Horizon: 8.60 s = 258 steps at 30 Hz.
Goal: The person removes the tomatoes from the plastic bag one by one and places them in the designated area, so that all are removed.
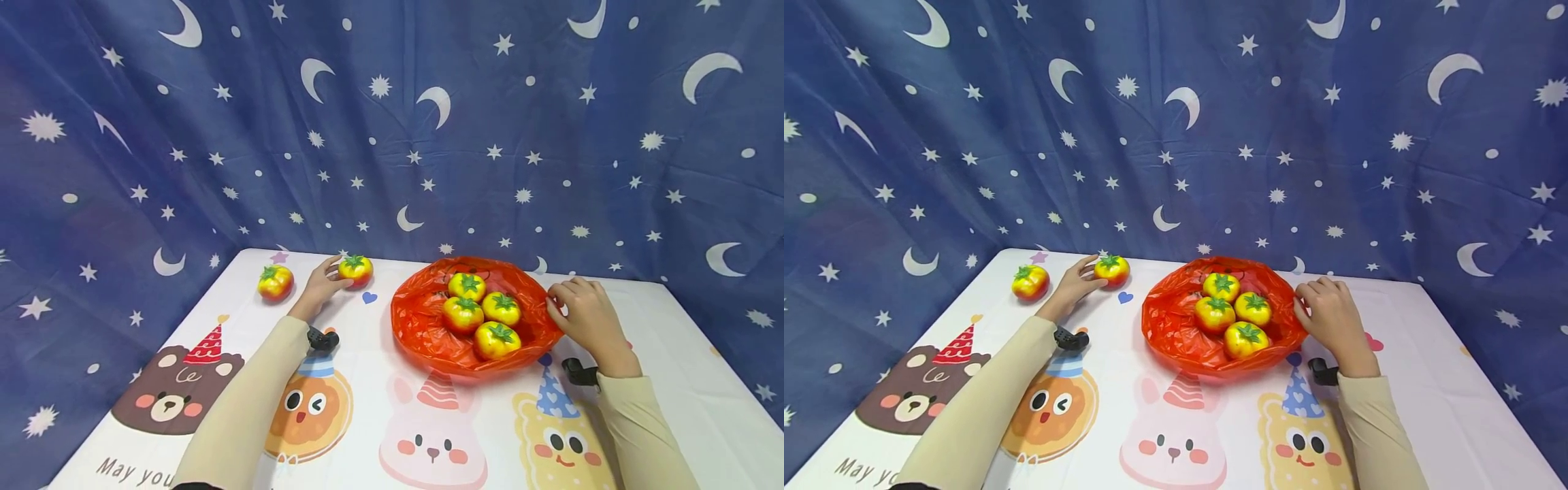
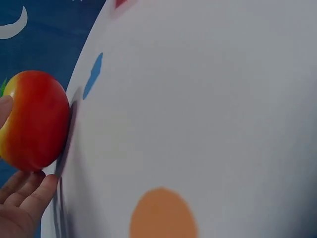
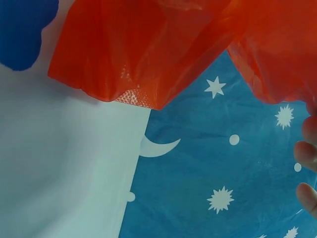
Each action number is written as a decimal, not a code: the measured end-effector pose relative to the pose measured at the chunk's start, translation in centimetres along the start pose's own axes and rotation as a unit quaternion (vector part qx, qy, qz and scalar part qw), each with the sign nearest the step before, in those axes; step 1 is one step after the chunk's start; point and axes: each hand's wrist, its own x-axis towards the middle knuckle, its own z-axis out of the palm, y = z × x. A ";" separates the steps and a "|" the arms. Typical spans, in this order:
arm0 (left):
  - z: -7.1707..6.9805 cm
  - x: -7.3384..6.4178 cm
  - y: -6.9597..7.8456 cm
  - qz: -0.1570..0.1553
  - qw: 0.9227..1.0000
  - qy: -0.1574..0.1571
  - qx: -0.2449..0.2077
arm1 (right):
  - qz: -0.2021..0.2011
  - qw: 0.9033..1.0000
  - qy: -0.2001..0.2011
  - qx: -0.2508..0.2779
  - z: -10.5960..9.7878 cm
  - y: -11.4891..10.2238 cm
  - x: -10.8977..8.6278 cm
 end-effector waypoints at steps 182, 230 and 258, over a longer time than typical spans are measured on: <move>16.1 -3.5 5.8 0.106 0.948 -0.292 0.069 | 0.014 1.000 -0.025 0.002 -0.4 0.3 0.1; 14.1 -3.7 7.8 0.119 0.949 -0.291 0.031 | 0.015 0.999 -0.029 0.009 -0.3 0.5 0.1; 8.9 -4.9 7.7 0.100 0.967 -0.236 0.010 | 0.019 0.999 -0.029 0.009 -0.4 0.3 0.2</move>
